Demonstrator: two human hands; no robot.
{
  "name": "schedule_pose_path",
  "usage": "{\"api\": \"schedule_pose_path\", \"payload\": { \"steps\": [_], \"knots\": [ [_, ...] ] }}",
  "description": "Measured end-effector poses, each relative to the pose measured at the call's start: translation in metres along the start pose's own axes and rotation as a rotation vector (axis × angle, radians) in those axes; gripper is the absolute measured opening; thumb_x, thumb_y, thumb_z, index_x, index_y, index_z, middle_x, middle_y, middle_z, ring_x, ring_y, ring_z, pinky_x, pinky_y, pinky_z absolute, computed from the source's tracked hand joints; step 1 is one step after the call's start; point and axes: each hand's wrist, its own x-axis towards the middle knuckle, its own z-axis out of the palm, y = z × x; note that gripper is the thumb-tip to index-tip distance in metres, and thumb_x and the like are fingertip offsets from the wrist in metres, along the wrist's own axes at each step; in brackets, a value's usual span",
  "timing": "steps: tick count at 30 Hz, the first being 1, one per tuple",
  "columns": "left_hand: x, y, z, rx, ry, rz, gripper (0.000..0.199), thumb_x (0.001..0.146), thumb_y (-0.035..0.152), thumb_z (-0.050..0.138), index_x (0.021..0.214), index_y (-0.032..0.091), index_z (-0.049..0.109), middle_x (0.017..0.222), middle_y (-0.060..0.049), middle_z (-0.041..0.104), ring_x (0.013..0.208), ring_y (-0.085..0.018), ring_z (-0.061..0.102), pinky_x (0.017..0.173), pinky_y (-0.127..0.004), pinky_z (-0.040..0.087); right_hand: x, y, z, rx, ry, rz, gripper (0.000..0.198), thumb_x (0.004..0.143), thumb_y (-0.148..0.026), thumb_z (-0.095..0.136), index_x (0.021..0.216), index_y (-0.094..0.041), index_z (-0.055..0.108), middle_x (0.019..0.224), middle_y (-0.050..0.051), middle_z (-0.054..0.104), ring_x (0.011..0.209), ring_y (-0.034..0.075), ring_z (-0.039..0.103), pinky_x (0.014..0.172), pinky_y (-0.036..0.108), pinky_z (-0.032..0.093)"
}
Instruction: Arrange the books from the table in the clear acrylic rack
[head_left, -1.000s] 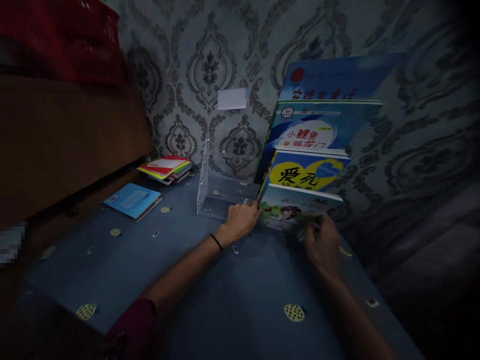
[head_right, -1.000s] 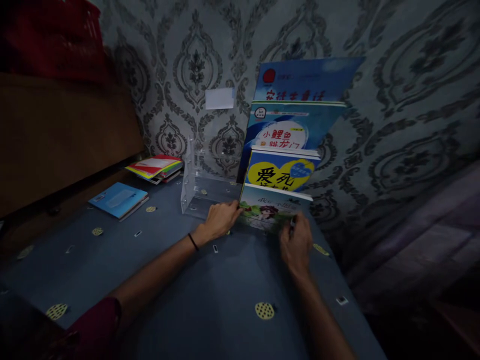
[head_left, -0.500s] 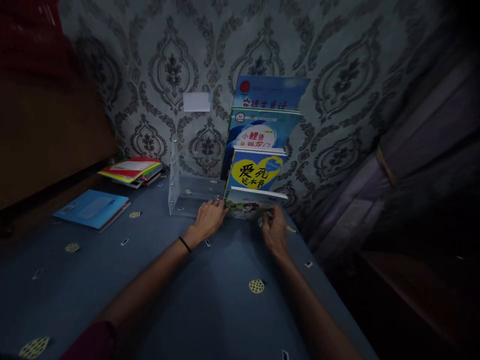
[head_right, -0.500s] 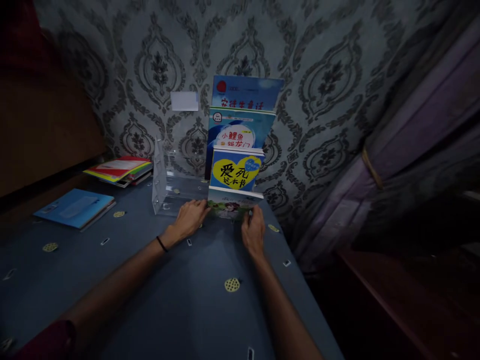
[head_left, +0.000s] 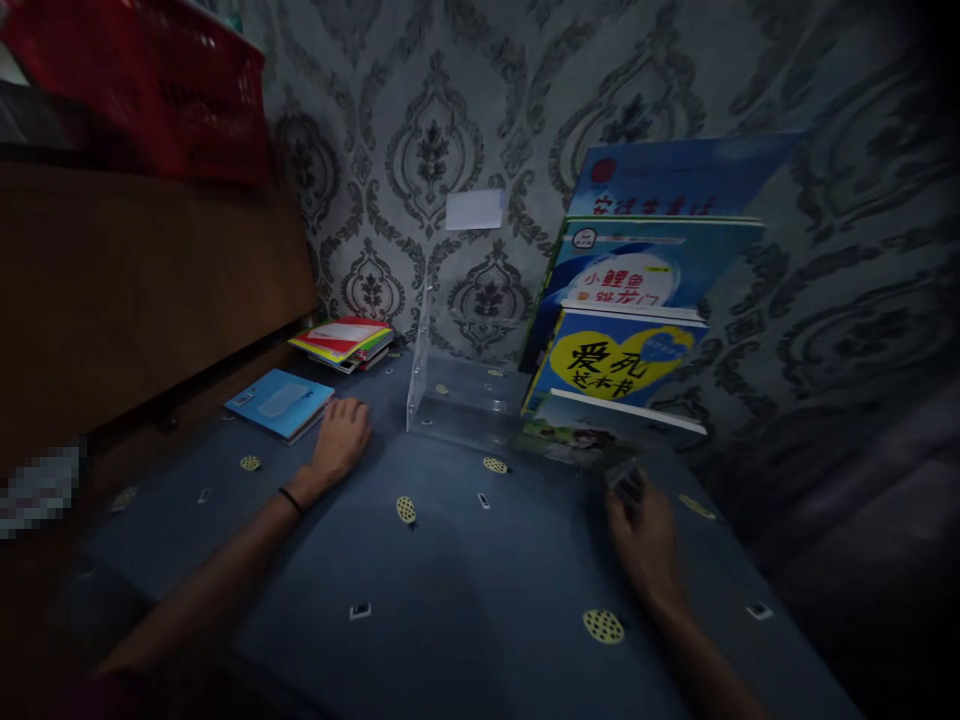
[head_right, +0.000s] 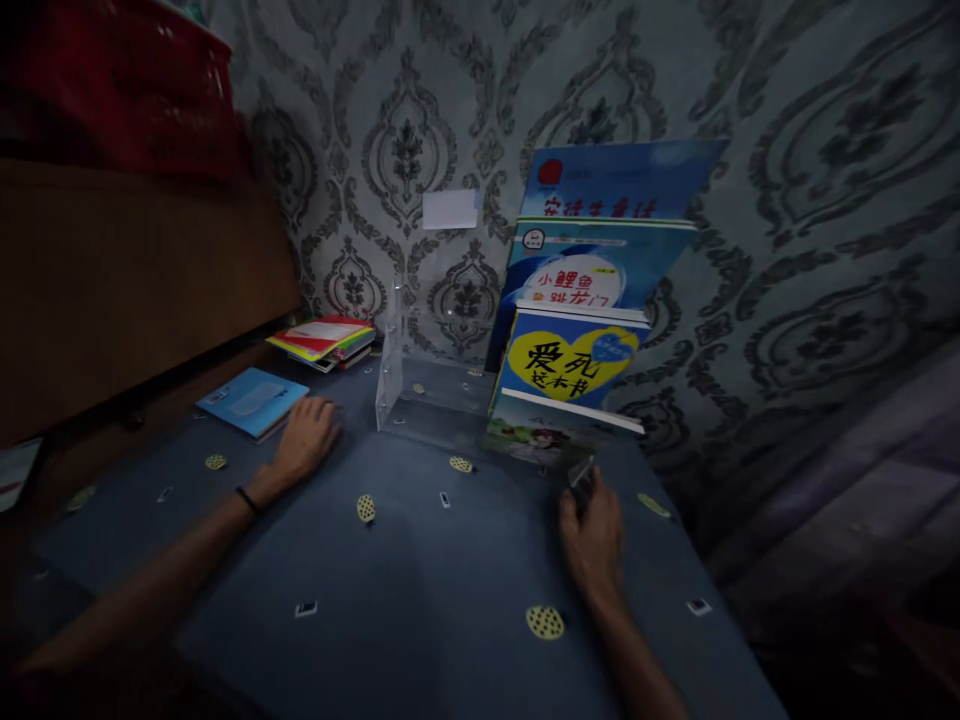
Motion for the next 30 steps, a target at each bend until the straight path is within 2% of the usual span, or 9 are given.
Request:
{"api": "schedule_pose_path", "payload": {
  "steps": [3, 5, 7, 10, 15, 18, 22, 25, 30],
  "knots": [
    [-0.001, -0.06, 0.0, 0.067, -0.027, -0.238, 0.049, 0.1, 0.036, 0.041, 0.135, 0.004, 0.049, 0.145, -0.03, 0.047, 0.136, -0.041, 0.043, 0.111, -0.061, 0.033, -0.01, -0.004, 0.003, -0.043, -0.018, 0.01, 0.062, 0.083, -0.051, 0.045, 0.128, -0.009, 0.056, 0.112, 0.021, 0.065, 0.107, 0.038, 0.063, 0.094, 0.057, 0.051],
    [-0.001, -0.089, 0.001, 0.086, -0.102, -0.344, 0.063, 0.098, 0.048, 0.041, 0.14, 0.001, 0.044, 0.147, -0.034, 0.043, 0.139, -0.046, 0.039, 0.106, -0.066, 0.035, -0.016, -0.01, 0.003, -0.069, -0.048, 0.006, 0.061, 0.083, -0.05, 0.045, 0.126, -0.009, 0.056, 0.11, 0.021, 0.066, 0.105, 0.038, 0.063, 0.093, 0.056, 0.051],
    [-0.002, -0.106, 0.003, 0.093, -0.2, -0.387, 0.073, 0.095, 0.058, 0.043, 0.143, 0.002, 0.043, 0.149, -0.035, 0.043, 0.14, -0.048, 0.038, 0.104, -0.068, 0.035, -0.019, -0.016, 0.002, -0.076, -0.09, -0.004, 0.059, 0.083, -0.051, 0.045, 0.125, -0.011, 0.057, 0.109, 0.02, 0.066, 0.102, 0.037, 0.063, 0.091, 0.055, 0.052],
    [-0.006, -0.114, 0.005, 0.106, -0.311, -0.365, 0.081, 0.092, 0.065, 0.045, 0.146, 0.004, 0.041, 0.153, -0.032, 0.04, 0.142, -0.046, 0.037, 0.106, -0.066, 0.035, -0.021, -0.022, 0.0, -0.085, -0.125, -0.019, 0.054, 0.083, -0.05, 0.045, 0.121, -0.013, 0.058, 0.103, 0.017, 0.066, 0.096, 0.035, 0.064, 0.086, 0.055, 0.053],
    [-0.022, -0.098, -0.003, 0.168, -0.38, -0.287, 0.074, 0.098, 0.057, 0.041, 0.151, 0.007, 0.034, 0.156, -0.029, 0.037, 0.145, -0.042, 0.036, 0.108, -0.059, 0.037, -0.022, -0.021, 0.0, -0.113, -0.156, -0.044, 0.049, 0.084, -0.046, 0.046, 0.121, -0.017, 0.06, 0.105, 0.016, 0.069, 0.103, 0.036, 0.065, 0.09, 0.055, 0.053],
    [-0.038, -0.078, -0.013, 0.222, -0.377, -0.221, 0.064, 0.1, 0.047, 0.041, 0.149, 0.006, 0.037, 0.152, -0.029, 0.042, 0.141, -0.041, 0.043, 0.107, -0.053, 0.041, -0.023, -0.021, 0.001, -0.114, -0.201, -0.077, 0.045, 0.085, -0.043, 0.046, 0.119, -0.018, 0.063, 0.109, 0.016, 0.07, 0.107, 0.036, 0.065, 0.093, 0.055, 0.054],
    [-0.06, -0.047, -0.025, 0.297, -0.385, -0.112, 0.046, 0.1, 0.02, 0.038, 0.143, 0.004, 0.046, 0.139, -0.03, 0.055, 0.123, -0.037, 0.061, 0.099, -0.048, 0.049, -0.027, -0.032, 0.001, -0.122, -0.257, -0.15, 0.041, 0.088, -0.04, 0.044, 0.112, -0.017, 0.068, 0.112, 0.017, 0.07, 0.107, 0.035, 0.067, 0.095, 0.054, 0.054],
    [-0.071, -0.028, -0.033, 0.361, -0.408, -0.042, 0.052, 0.091, -0.002, 0.034, 0.142, -0.002, 0.046, 0.131, -0.036, 0.058, 0.109, -0.035, 0.069, 0.091, -0.048, 0.053, -0.032, -0.043, -0.001, -0.124, -0.347, -0.21, 0.039, 0.091, -0.038, 0.042, 0.107, -0.018, 0.072, 0.109, 0.015, 0.07, 0.102, 0.032, 0.069, 0.093, 0.051, 0.056],
    [-0.088, 0.006, -0.041, 0.391, -0.463, 0.101, 0.055, 0.085, -0.009, 0.042, 0.139, -0.002, 0.049, 0.117, -0.035, 0.065, 0.09, -0.032, 0.075, 0.08, -0.043, 0.059, -0.039, -0.057, -0.005, -0.089, -0.409, -0.272, 0.039, 0.093, -0.035, 0.042, 0.105, -0.018, 0.074, 0.119, 0.015, 0.069, 0.11, 0.032, 0.067, 0.096, 0.051, 0.055]
  ]
}}
